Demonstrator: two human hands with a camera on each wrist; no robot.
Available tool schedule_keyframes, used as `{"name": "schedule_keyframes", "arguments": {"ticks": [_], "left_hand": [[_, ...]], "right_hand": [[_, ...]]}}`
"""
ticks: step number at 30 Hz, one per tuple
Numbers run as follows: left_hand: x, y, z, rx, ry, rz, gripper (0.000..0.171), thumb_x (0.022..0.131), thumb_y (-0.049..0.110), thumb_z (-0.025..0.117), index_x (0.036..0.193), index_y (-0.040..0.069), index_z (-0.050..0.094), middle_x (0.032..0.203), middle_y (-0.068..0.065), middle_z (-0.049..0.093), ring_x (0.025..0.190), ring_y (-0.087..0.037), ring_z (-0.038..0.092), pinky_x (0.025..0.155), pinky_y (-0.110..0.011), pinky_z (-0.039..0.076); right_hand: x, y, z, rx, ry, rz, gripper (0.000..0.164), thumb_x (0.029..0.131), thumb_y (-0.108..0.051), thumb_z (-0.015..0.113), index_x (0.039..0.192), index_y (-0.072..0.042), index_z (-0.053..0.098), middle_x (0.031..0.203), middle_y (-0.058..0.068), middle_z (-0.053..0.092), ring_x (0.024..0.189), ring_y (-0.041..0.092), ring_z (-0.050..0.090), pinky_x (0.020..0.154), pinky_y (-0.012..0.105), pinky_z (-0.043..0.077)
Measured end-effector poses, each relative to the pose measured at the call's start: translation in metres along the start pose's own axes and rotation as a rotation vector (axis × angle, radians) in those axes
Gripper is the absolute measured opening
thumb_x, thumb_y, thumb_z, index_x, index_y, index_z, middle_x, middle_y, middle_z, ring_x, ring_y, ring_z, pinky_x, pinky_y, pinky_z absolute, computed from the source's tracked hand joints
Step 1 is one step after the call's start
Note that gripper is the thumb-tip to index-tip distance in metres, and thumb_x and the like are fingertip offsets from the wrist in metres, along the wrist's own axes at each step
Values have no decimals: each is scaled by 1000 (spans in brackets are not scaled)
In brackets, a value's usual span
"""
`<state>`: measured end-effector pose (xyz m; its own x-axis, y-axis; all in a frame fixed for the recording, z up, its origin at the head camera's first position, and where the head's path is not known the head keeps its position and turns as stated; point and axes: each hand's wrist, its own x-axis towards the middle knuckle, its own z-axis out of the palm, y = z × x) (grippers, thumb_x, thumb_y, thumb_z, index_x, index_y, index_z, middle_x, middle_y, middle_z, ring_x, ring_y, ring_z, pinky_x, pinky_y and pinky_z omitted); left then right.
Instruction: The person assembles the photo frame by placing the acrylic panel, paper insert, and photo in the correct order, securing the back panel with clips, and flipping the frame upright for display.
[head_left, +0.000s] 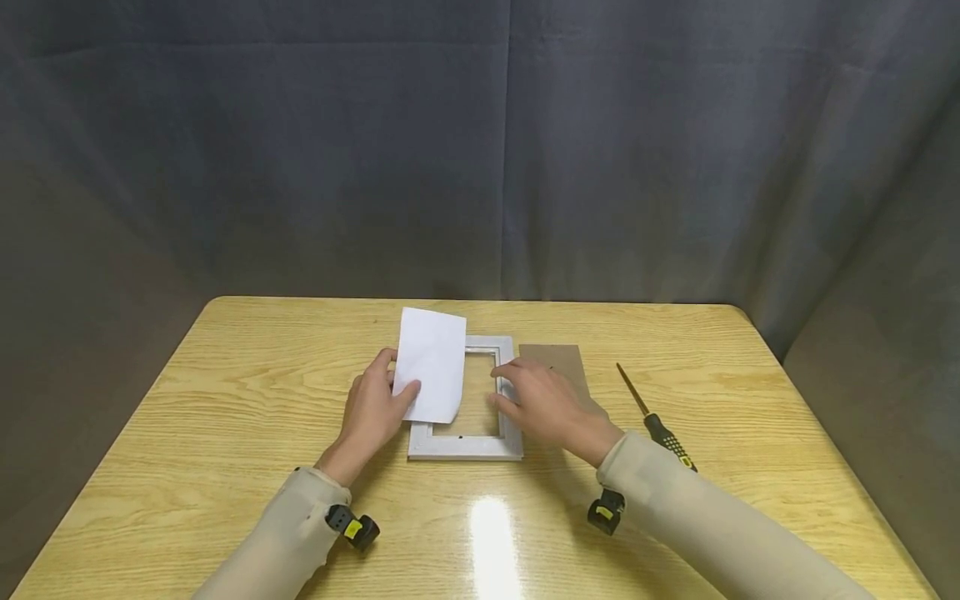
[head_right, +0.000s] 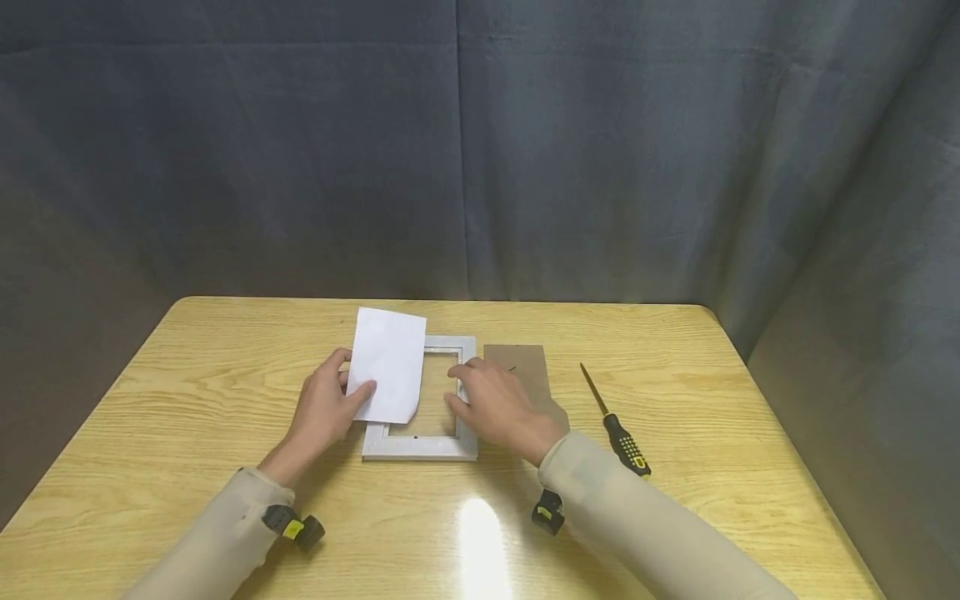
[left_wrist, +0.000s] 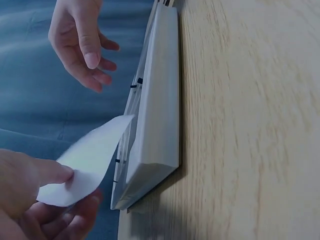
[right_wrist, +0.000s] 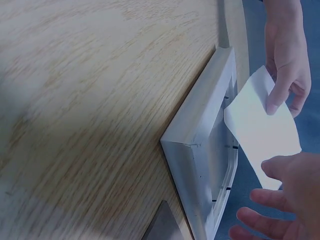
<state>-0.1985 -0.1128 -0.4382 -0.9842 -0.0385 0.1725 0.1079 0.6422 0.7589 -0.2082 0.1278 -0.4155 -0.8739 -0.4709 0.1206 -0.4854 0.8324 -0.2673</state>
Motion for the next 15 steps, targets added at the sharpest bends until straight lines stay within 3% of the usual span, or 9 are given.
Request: {"name": "schedule_keyframes", "arguments": {"ticks": [7,15], "left_hand": [[3,-2,1,112,16,-78,54,84,24,67,132,3,50,105,-19,68,89,-26,67,69,-40,53],[7,-5,2,45,-28,-79,71,84,17,67,143,-6,34,109,-27,64,92,-29,66,71,-35,54]], "right_hand": [[0,0,0,5,3,6,41,91,-38,56,121,-10,64,118,6,63,107,22,59,87,39,49],[1,0,0,-1,-10,22,41,91,-37,56,120,-10,64,118,6,63,108,22,58,89,39,48]]}}
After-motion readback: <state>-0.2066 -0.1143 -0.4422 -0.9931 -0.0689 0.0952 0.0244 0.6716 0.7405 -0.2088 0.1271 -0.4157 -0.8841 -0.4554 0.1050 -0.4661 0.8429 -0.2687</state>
